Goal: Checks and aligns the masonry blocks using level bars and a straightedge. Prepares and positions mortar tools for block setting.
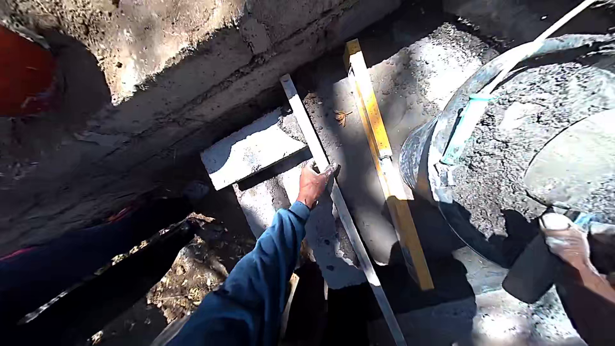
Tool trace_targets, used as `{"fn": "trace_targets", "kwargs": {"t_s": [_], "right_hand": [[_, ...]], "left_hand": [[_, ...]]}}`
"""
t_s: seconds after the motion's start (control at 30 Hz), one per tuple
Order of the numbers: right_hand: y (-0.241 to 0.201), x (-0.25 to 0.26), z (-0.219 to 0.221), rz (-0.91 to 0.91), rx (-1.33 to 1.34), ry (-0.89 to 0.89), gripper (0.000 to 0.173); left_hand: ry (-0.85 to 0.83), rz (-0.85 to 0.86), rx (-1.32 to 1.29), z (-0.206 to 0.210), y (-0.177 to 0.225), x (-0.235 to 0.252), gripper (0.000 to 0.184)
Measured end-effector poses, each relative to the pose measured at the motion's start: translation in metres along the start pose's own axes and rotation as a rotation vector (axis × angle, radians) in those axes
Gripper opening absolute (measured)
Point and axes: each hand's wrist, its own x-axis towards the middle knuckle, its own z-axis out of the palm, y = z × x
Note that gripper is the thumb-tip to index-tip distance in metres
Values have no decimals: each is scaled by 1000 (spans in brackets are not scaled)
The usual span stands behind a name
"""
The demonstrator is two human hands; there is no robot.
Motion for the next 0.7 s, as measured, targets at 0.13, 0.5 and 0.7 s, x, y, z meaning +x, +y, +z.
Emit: {"fn": "trace_targets", "kwargs": {"t_s": [0.13, 0.5, 0.7], "right_hand": [[-12, 11, -4, -12, -119, 19, 62], [-39, 31, -40, -185, -579, 197, 41], [-63, 22, -29, -256, -632, 84, 32]], "left_hand": [[27, -31, 63, 0, 10, -5, 48], [77, -2, -34, 13, 8, -5, 41], [64, 4, 30, 9, 10, -5, 38]]}}
